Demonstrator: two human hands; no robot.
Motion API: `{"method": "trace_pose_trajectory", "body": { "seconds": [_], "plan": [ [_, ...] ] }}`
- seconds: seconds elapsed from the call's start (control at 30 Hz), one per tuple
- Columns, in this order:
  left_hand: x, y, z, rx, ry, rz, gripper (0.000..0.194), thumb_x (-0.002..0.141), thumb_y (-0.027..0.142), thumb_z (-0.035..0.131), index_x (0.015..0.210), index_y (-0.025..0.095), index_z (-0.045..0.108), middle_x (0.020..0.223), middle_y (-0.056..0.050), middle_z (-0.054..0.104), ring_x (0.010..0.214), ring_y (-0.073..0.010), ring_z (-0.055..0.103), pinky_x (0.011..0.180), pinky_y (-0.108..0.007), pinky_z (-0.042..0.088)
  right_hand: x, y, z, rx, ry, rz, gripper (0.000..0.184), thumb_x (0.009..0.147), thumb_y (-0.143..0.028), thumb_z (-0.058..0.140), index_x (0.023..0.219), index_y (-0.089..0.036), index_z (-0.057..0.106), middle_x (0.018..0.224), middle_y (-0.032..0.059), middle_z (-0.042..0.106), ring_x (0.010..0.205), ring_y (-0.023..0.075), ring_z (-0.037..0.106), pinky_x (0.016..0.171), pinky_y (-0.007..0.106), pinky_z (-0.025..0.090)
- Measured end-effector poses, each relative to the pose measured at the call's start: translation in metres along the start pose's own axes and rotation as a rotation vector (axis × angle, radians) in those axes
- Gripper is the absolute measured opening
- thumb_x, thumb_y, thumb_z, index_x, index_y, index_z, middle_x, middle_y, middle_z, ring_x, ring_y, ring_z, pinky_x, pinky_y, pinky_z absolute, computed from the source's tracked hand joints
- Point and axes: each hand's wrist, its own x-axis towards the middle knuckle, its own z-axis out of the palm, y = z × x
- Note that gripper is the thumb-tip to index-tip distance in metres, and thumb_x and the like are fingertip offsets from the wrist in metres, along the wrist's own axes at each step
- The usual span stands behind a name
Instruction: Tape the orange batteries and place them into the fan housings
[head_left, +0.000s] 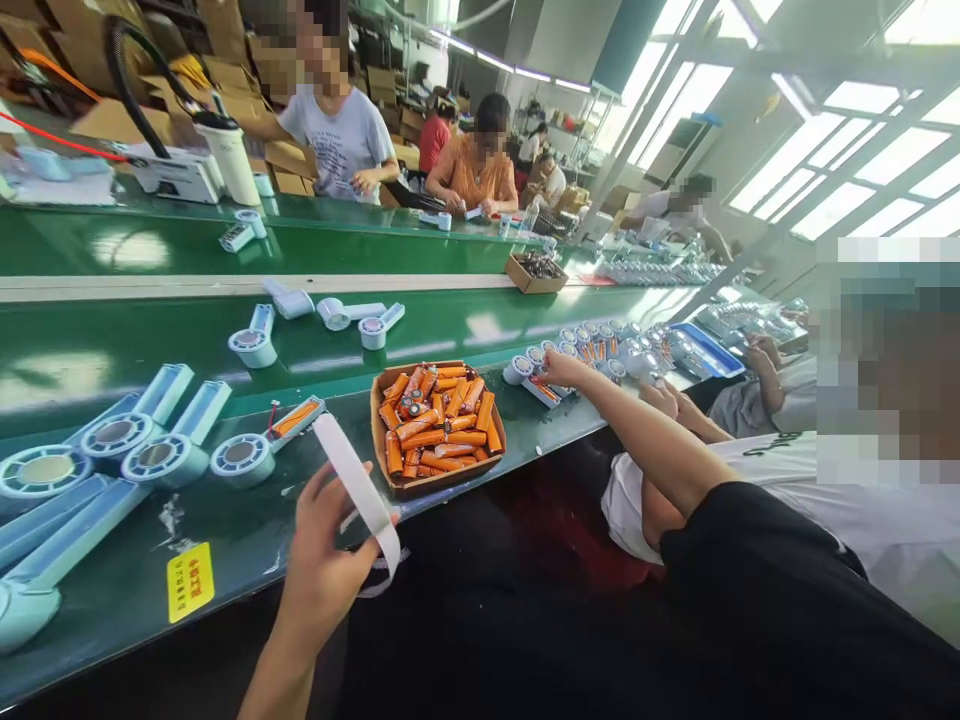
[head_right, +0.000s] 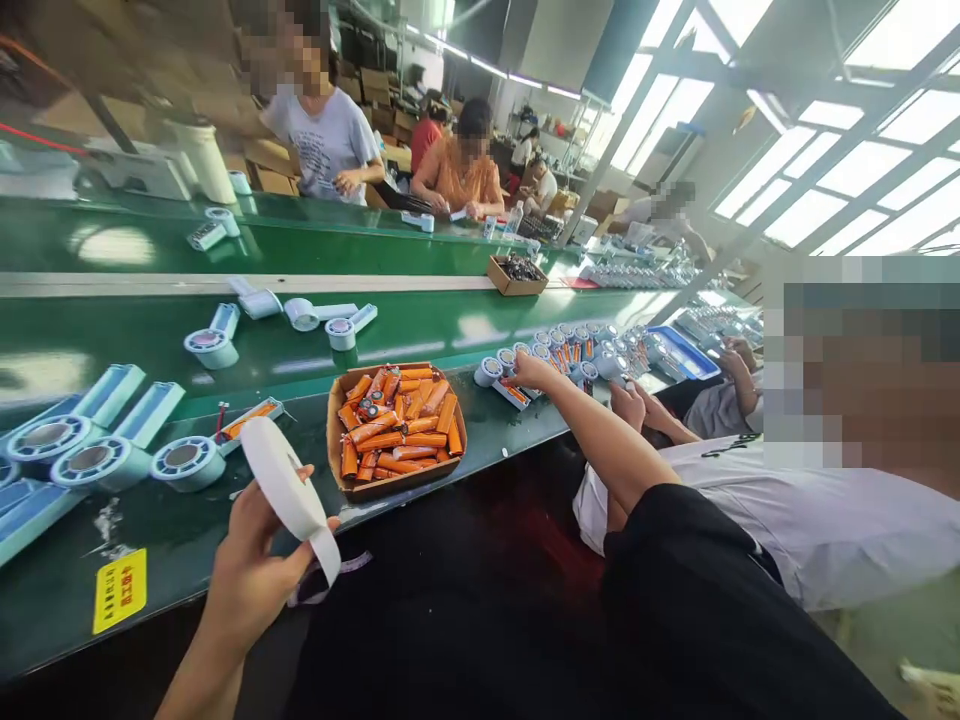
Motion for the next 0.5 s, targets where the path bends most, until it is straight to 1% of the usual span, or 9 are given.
{"method": "trace_pose_trajectory", "body": {
  "seconds": [0.07, 0.2, 0.27, 0.3, 0.33, 0.37, 0.43, 0.47, 0.5],
  "plan": [
    [-0.007, 0.002, -0.005, -0.001, 0.011, 0.02, 0.049, 0.088, 0.041, 0.077, 0.135, 0.03, 0.069, 0.133, -0.009, 0.069, 0.141, -0.0331, 0.057, 0.11, -0.046, 0.059, -0.014, -0.002, -0.01, 0.07, 0.054, -0.017, 0.037, 0.075, -0.036, 0.087, 0.086, -0.023, 0.053, 0.078, 0.0027, 0.065, 0.077, 0.0237, 0.062, 0.069, 0.031, 0.045],
    [-0.026, -0.008, -0.017, 0.016, 0.018, -0.055, 0.052, 0.088, 0.045, 0.077, 0.138, 0.032, 0.068, 0.138, -0.01, 0.066, 0.144, -0.0352, 0.054, 0.09, -0.038, 0.067, -0.035, -0.009, -0.027, 0.256, 0.147, -0.096, 0.018, 0.09, -0.037, 0.067, 0.09, -0.022, 0.057, 0.083, 0.0047, 0.066, 0.08, 0.0226, 0.062, 0.075, 0.034, 0.049],
    [-0.03, -0.013, -0.019, 0.055, 0.045, -0.051, 0.05, 0.09, 0.045, 0.076, 0.137, 0.031, 0.067, 0.137, -0.011, 0.067, 0.143, -0.0356, 0.055, 0.086, -0.038, 0.068, -0.05, -0.027, -0.027, 0.356, 0.15, -0.167, 0.02, 0.096, -0.039, 0.057, 0.098, -0.02, 0.061, 0.086, 0.0068, 0.07, 0.082, 0.023, 0.063, 0.079, 0.036, 0.052],
    [-0.03, -0.013, -0.019, 0.088, 0.06, -0.019, 0.048, 0.091, 0.043, 0.074, 0.137, 0.031, 0.067, 0.136, -0.011, 0.068, 0.142, -0.0356, 0.055, 0.088, -0.04, 0.068, -0.06, -0.042, -0.023, 0.409, 0.118, -0.225, 0.024, 0.097, -0.042, 0.055, 0.102, -0.02, 0.064, 0.088, 0.0076, 0.071, 0.083, 0.0229, 0.064, 0.08, 0.037, 0.053],
    [-0.028, -0.012, -0.018, 0.132, 0.078, 0.034, 0.045, 0.092, 0.039, 0.073, 0.136, 0.03, 0.067, 0.133, -0.01, 0.069, 0.141, -0.0355, 0.056, 0.092, -0.043, 0.067, -0.074, -0.059, -0.016, 0.458, 0.067, -0.295, 0.029, 0.098, -0.045, 0.056, 0.106, -0.019, 0.066, 0.089, 0.0073, 0.073, 0.082, 0.0224, 0.065, 0.079, 0.036, 0.054],
    [-0.025, -0.009, -0.016, 0.186, 0.092, 0.103, 0.041, 0.093, 0.035, 0.071, 0.134, 0.03, 0.068, 0.129, -0.009, 0.071, 0.14, -0.0353, 0.057, 0.099, -0.047, 0.064, -0.091, -0.08, -0.006, 0.521, -0.028, -0.391, 0.033, 0.097, -0.048, 0.06, 0.111, -0.019, 0.069, 0.09, 0.0067, 0.075, 0.082, 0.0217, 0.066, 0.078, 0.035, 0.055],
    [-0.016, 0.0, -0.013, 0.304, 0.113, 0.264, 0.037, 0.094, 0.025, 0.07, 0.131, 0.028, 0.068, 0.123, -0.007, 0.075, 0.139, -0.0349, 0.057, 0.112, -0.054, 0.056, -0.131, -0.122, 0.017, 0.604, -0.277, -0.593, 0.048, 0.088, -0.058, 0.074, 0.12, -0.022, 0.073, 0.08, 0.0007, 0.074, 0.069, 0.0179, 0.064, 0.066, 0.029, 0.053],
    [-0.011, 0.006, -0.013, 0.354, 0.125, 0.334, 0.036, 0.094, 0.022, 0.069, 0.13, 0.027, 0.067, 0.122, -0.007, 0.075, 0.138, -0.0349, 0.057, 0.116, -0.057, 0.052, -0.151, -0.141, 0.03, 0.663, -0.451, -0.703, 0.059, 0.085, -0.059, 0.079, 0.129, -0.021, 0.071, 0.077, -0.0009, 0.073, 0.064, 0.0158, 0.061, 0.061, 0.026, 0.05],
    [-0.006, 0.012, -0.013, 0.389, 0.131, 0.382, 0.037, 0.094, 0.019, 0.069, 0.13, 0.027, 0.067, 0.122, -0.007, 0.076, 0.138, -0.035, 0.057, 0.118, -0.058, 0.049, -0.17, -0.158, 0.041, 0.704, -0.577, -0.775, 0.063, 0.083, -0.059, 0.081, 0.131, -0.02, 0.072, 0.075, -0.002, 0.071, 0.06, 0.014, 0.059, 0.057, 0.025, 0.047]
  ]
}}
